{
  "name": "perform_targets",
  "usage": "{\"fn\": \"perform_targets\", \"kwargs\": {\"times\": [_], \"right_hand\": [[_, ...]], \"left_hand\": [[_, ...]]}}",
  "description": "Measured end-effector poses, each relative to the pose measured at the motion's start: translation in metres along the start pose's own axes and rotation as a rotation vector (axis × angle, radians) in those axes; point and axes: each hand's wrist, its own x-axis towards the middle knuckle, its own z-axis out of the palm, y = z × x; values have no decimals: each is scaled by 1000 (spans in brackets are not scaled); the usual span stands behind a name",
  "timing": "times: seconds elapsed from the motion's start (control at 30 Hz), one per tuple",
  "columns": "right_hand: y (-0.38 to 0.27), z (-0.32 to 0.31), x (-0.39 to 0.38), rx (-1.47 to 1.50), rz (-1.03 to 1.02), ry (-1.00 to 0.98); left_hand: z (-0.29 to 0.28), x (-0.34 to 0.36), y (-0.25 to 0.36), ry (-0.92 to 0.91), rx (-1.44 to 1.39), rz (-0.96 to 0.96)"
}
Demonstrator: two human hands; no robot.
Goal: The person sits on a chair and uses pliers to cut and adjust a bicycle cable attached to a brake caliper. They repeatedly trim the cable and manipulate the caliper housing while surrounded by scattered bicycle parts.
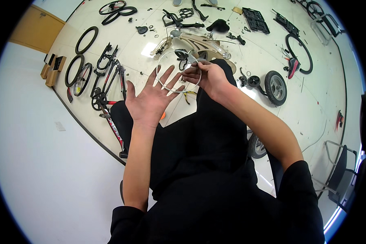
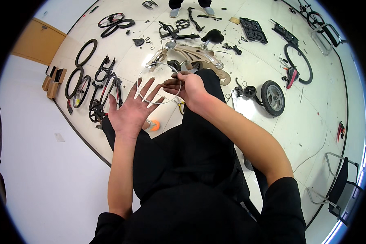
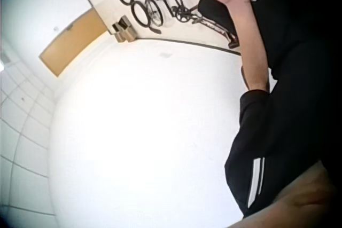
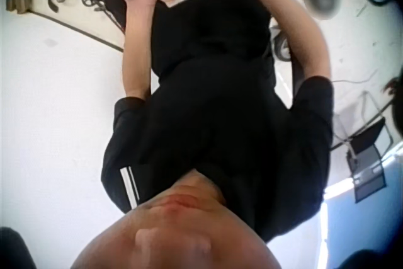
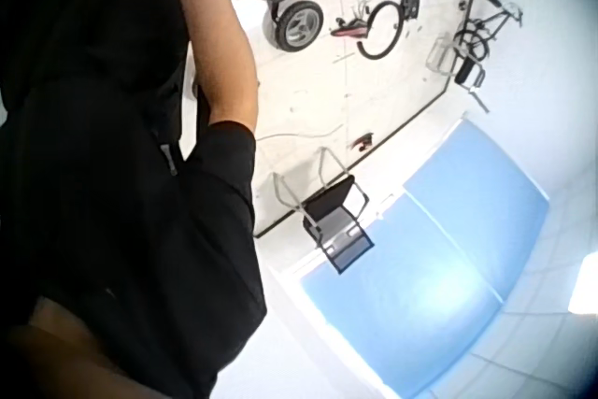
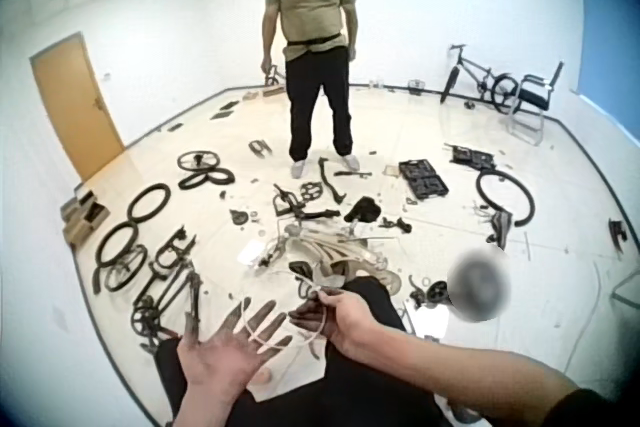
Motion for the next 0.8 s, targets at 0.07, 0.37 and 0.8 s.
{"fn": "perform_targets", "kwargs": {"times": [0.07,0.37,0.8], "right_hand": [[1,-2,1,-75,-17,6],[2,0,2,-415,-58,-8],[-129,-196,-91,-640,-519,571]], "left_hand": [[-1,3,-1,-39,41,0],[-3,-4,8,-42,28,30],[-88,3,76,145,189,157]]}}
